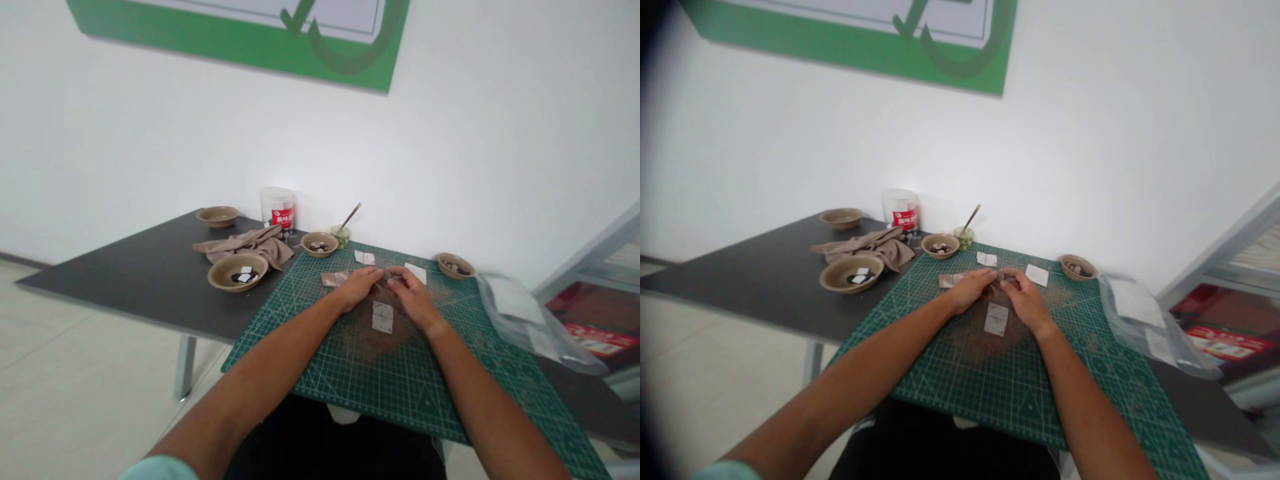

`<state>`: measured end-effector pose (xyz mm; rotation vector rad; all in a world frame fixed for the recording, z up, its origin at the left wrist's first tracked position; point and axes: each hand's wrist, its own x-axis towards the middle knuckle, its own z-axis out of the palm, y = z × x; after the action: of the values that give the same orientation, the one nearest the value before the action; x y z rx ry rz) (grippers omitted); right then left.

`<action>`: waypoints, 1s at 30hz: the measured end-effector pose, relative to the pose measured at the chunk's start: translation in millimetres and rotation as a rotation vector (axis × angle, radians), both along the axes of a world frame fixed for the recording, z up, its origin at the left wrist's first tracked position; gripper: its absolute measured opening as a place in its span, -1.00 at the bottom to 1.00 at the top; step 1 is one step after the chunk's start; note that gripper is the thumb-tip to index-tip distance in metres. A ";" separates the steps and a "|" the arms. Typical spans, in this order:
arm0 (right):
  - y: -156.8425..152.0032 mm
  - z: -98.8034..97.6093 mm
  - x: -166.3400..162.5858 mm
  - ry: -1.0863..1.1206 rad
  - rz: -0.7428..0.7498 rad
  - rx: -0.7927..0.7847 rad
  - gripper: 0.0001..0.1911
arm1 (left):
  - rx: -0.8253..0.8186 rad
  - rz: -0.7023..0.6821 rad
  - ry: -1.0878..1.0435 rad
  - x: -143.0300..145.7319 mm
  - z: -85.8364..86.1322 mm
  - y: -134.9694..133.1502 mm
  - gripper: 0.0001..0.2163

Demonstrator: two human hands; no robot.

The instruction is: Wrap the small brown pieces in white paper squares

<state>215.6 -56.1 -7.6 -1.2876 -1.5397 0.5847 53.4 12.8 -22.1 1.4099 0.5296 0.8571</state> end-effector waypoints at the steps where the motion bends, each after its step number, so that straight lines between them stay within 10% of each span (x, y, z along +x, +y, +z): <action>1: -0.1 0.4 -0.7 -0.006 0.000 0.012 -0.67 | -0.008 -0.007 -0.007 0.3 0.0 -0.2 -0.66; 11: -13.2 10.7 -20.9 -0.133 -0.033 0.259 -0.76 | -0.116 0.119 -0.072 3.3 -5.7 11.2 -0.82; 16: -32.7 15.4 -61.6 -0.388 0.333 0.485 -0.91 | -0.266 0.305 -0.175 0.1 -5.4 29.5 -0.84; 21: -40.7 4.3 -91.8 -0.625 0.640 0.413 -0.92 | -0.411 0.293 -0.275 -3.6 -4.4 33.9 -0.85; 30: -42.7 2.0 -90.2 -0.649 0.608 0.372 -0.97 | -0.509 0.275 -0.361 -5.2 -2.0 32.4 -0.90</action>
<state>125.4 -98.7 -5.6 -0.7317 -2.4797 0.2181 48.2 45.2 -24.1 0.7075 0.6164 1.0773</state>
